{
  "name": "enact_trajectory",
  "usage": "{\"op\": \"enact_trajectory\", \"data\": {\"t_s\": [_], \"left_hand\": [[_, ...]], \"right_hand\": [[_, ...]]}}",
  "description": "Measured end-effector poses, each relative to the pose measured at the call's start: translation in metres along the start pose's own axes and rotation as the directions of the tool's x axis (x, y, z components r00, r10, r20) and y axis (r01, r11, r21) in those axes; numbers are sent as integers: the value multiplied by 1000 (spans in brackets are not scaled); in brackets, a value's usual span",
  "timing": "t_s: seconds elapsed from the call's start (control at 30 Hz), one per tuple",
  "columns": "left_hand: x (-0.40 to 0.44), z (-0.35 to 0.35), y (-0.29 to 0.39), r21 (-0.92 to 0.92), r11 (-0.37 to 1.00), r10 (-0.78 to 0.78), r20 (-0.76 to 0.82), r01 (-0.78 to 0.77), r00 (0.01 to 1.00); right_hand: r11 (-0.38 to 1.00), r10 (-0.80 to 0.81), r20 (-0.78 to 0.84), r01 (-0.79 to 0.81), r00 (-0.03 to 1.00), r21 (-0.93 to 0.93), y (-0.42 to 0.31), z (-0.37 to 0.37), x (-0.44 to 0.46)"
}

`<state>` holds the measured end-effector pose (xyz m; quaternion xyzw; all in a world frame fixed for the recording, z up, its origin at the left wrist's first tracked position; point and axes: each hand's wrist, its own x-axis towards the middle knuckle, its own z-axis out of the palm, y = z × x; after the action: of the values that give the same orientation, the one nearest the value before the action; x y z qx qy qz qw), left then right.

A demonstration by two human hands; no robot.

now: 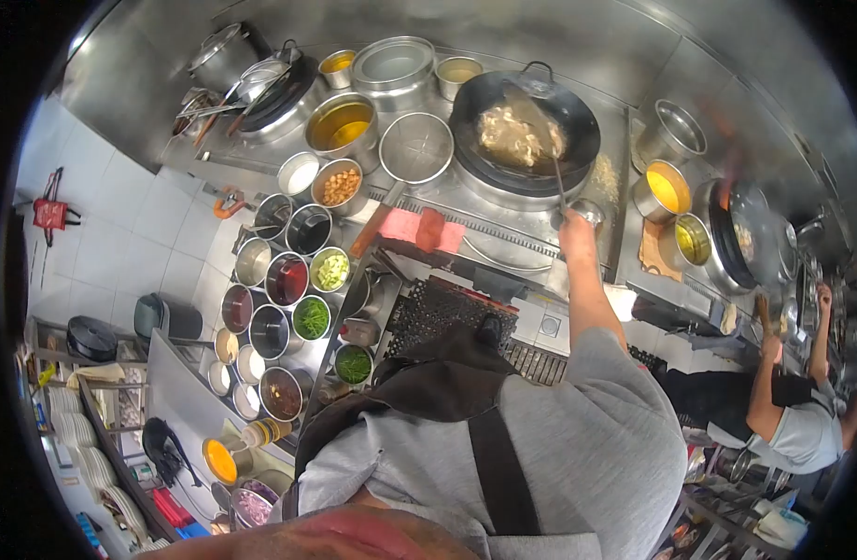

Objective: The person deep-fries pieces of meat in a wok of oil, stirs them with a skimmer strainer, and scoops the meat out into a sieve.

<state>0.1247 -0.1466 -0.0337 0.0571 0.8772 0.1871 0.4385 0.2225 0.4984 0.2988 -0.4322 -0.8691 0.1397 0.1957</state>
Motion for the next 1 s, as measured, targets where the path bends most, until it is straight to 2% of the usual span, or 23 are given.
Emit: {"op": "enact_trajectory", "data": {"t_s": [0.03,0.07,0.13,0.17,0.2,0.23,0.27,0.37,0.4,0.47,0.5,0.53,0.57,0.63,0.67,0.73,0.77,0.83,0.9,0.97,1.0], "left_hand": [[-1,-2,9,14,1000,-14,8,14,1000],[0,-3,5,80,997,0,14,-2,1000],[5,-8,2,157,987,17,31,-21,999],[7,-10,4,167,986,20,29,-25,999],[8,-14,7,156,987,28,34,-33,999],[8,-21,12,134,990,33,35,-37,999],[4,-27,19,108,993,38,42,-42,998],[-30,-53,49,-15,997,71,55,-70,996],[-45,-61,58,-57,996,78,62,-74,995],[-82,-75,108,-135,991,-12,2,12,1000],[-102,-83,136,-177,983,-57,-28,51,998],[-91,-72,128,-192,974,-134,-40,124,990],[-86,-63,119,-177,975,-141,-36,133,989],[-67,-36,81,-95,989,-115,-37,111,993],[-61,-25,70,-65,993,-100,-36,97,994],[-50,-5,43,-10,997,-74,-32,74,997],[-47,0,37,8,998,-67,-30,67,997],[-45,5,30,29,998,-60,-27,61,998],[-42,6,25,44,998,-51,-29,52,998],[-39,4,21,57,998,-39,-38,41,999],[-36,2,22,61,998,-31,-40,33,999]], "right_hand": [[999,37,63,-38,997,17,-7,-10,6],[999,49,56,-50,997,16,-5,-17,11],[994,-100,-1,100,995,43,5,-32,13],[995,-93,-4,93,996,37,9,-44,12],[997,5,58,-10,998,78,11,-58,12],[988,96,125,-110,987,113,14,-66,14],[988,90,128,-104,988,110,21,-67,18],[996,86,-118,-83,989,31,38,-58,32],[997,66,-153,-73,986,-38,22,-66,36],[994,90,-133,-98,987,-54,48,-27,63],[989,117,-114,-126,987,-76,36,-28,68],[908,357,18,-351,934,229,22,-25,71],[852,332,199,-384,922,355,26,-11,81],[690,354,372,-508,858,515,17,14,91],[690,345,376,-504,860,520,9,25,95],[414,311,482,-573,819,708,-5,42,100],[409,307,485,-573,819,710,-9,46,102],[275,224,494,-541,840,795,-16,47,105],[275,214,487,-531,847,802,-19,37,105],[312,157,466,-491,871,813,-20,22,101],[346,178,470,-502,864,792,-21,10,96]]}}
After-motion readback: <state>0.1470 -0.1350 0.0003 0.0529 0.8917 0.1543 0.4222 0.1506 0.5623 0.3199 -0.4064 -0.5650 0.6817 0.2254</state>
